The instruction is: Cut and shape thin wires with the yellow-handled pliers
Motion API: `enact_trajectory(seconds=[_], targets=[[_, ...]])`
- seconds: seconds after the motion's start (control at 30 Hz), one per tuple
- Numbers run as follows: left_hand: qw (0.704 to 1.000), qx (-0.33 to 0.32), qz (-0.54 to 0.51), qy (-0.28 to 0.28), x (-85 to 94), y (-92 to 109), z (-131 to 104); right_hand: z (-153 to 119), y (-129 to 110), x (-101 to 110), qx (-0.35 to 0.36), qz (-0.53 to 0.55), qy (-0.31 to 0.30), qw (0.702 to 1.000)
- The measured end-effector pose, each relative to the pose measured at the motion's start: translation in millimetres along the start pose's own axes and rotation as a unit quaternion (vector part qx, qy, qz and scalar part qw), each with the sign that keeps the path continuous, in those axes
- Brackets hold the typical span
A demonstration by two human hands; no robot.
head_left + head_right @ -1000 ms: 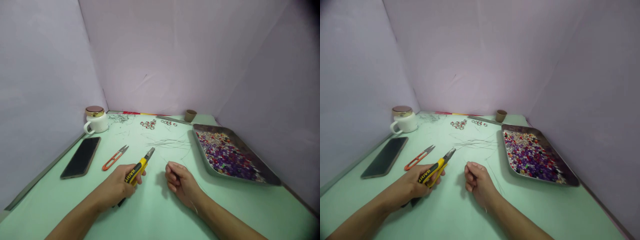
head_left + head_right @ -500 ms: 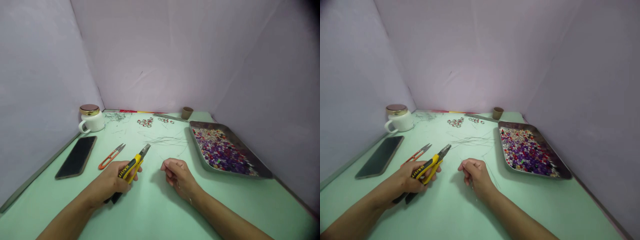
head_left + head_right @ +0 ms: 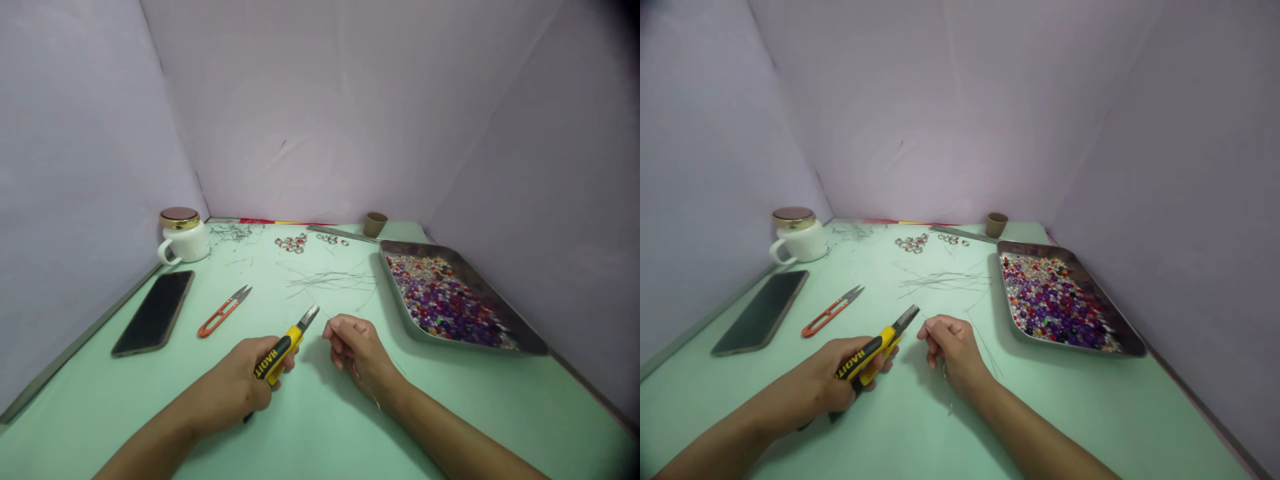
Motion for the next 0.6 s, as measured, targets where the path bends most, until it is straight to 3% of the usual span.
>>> enact_trajectory(seconds=[0.17, 0.4, 0.6], targets=[[0.999, -0.013, -0.032, 0.007, -5.1, -10.5, 6.7, -0.6, -0.9, -2.0, -0.013, 0.007, -0.015, 1.0], [0.998, 0.016, -0.055, 0.004, -3.4, 8.3, 0.6, -0.5, -1.1, 0.2, -0.019, 0.007, 0.015, 1.0], [1.0, -0.024, -0.008, 0.002, -0.6, 11.0, -0.7, 2.0, 3.3, 1.7, -0.014, 0.014, -0.002, 1.0]])
Point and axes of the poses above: each hand's wrist, its own z-axis towards the middle knuckle, its own x-axis out of the back of the hand, y = z × x, the point moved 3 cm from there along z, towards the middle knuckle, and after that the axes turned 2 degrees about y, right-handed, at the moved point
